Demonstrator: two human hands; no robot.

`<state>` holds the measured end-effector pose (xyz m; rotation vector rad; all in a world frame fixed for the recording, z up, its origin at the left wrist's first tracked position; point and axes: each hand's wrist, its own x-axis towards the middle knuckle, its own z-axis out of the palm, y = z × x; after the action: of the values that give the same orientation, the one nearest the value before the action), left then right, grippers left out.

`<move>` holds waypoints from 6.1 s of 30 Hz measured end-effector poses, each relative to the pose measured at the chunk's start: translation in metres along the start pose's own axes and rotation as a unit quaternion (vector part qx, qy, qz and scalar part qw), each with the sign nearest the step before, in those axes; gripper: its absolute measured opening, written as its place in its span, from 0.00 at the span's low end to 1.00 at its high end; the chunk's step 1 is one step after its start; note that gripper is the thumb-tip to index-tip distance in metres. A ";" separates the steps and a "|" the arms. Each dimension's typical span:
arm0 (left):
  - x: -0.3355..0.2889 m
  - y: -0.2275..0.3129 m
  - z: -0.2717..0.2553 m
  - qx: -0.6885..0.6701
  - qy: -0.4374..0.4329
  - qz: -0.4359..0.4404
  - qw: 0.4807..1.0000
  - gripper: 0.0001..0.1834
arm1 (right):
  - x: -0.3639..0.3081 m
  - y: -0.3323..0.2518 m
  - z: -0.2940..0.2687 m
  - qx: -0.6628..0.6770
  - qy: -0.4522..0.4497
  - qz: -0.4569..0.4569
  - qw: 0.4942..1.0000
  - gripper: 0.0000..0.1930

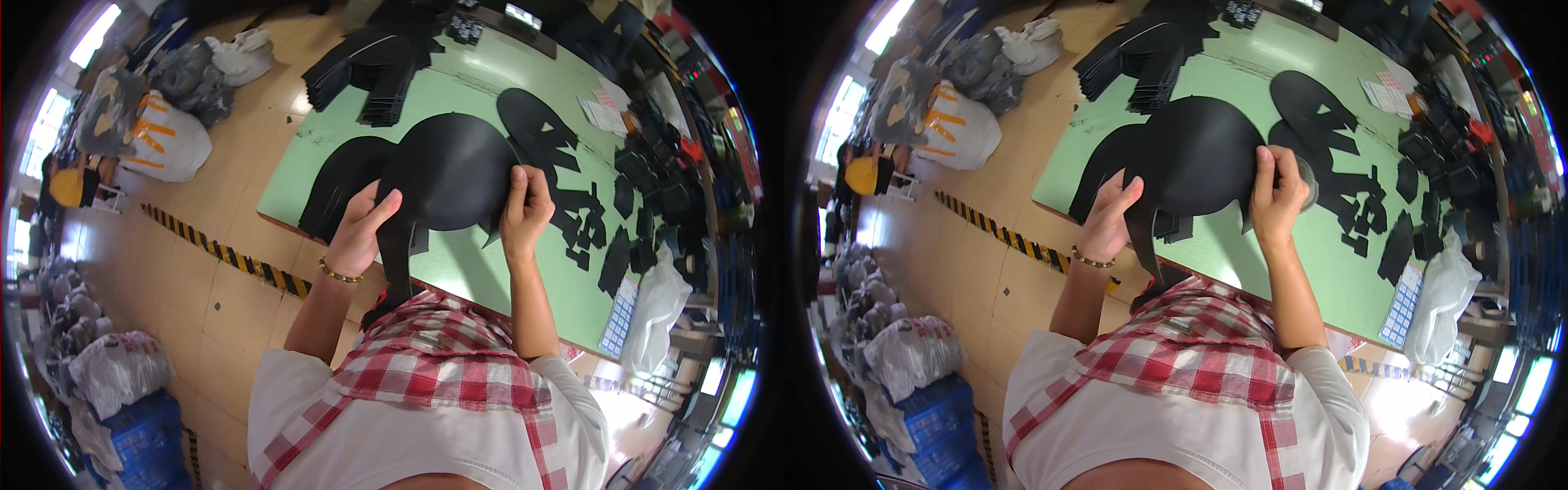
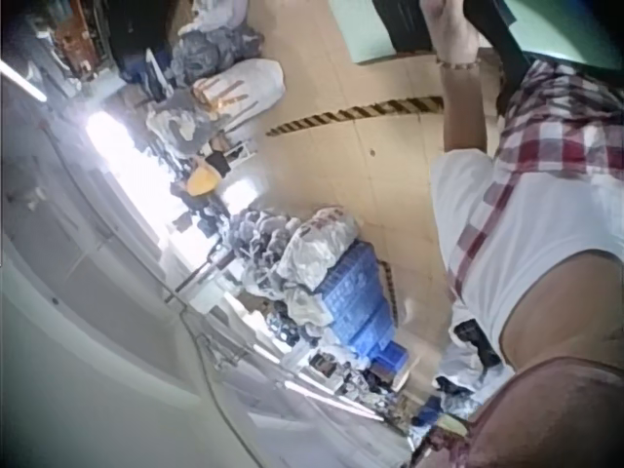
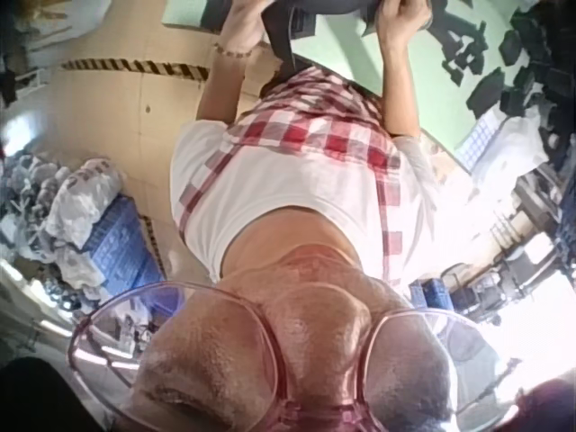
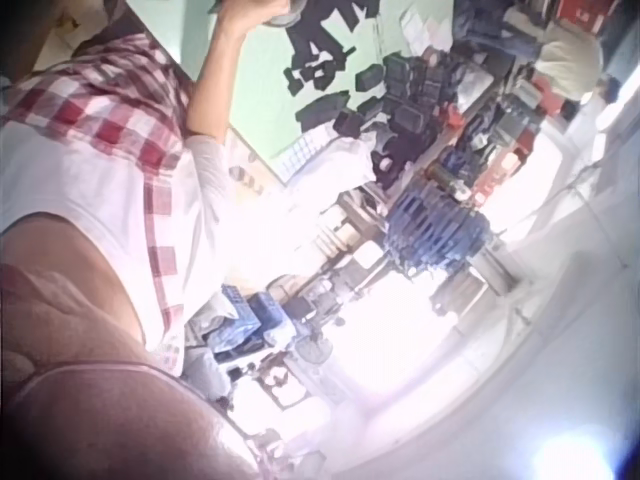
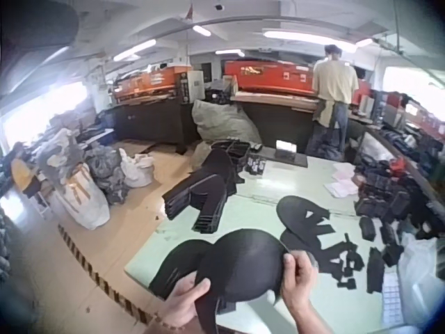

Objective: The person handles small shoe pieces by hand, then takes curved shoe components and shapes each piece over a rounded mold on the workbench.

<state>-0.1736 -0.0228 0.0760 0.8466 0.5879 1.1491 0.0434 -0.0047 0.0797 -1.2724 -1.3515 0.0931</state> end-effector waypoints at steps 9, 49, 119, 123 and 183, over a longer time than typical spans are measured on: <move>0.042 -0.048 0.071 -0.001 -0.110 -0.035 0.993 0.18 | 0.009 0.044 -0.083 -0.052 0.070 0.111 0.990 0.14; 0.048 -0.112 0.096 -0.084 -0.114 -0.217 0.966 0.19 | -0.018 0.099 -0.123 -0.122 0.096 0.156 0.976 0.13; 0.079 -0.056 0.067 0.067 -0.106 -0.077 0.989 0.17 | 0.017 0.085 -0.076 -0.039 0.013 0.171 0.984 0.18; 0.078 -0.056 0.066 0.046 -0.105 -0.092 0.989 0.18 | 0.017 0.091 -0.077 -0.011 0.000 0.199 0.980 0.16; 0.068 -0.012 -0.048 0.553 0.176 0.163 0.798 0.17 | 0.105 0.180 -0.050 -0.061 -0.186 0.125 0.973 0.17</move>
<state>-0.1834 0.0526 0.0402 1.7981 1.5493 1.2441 0.2197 0.1079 0.0356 -1.5815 -1.5225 0.4491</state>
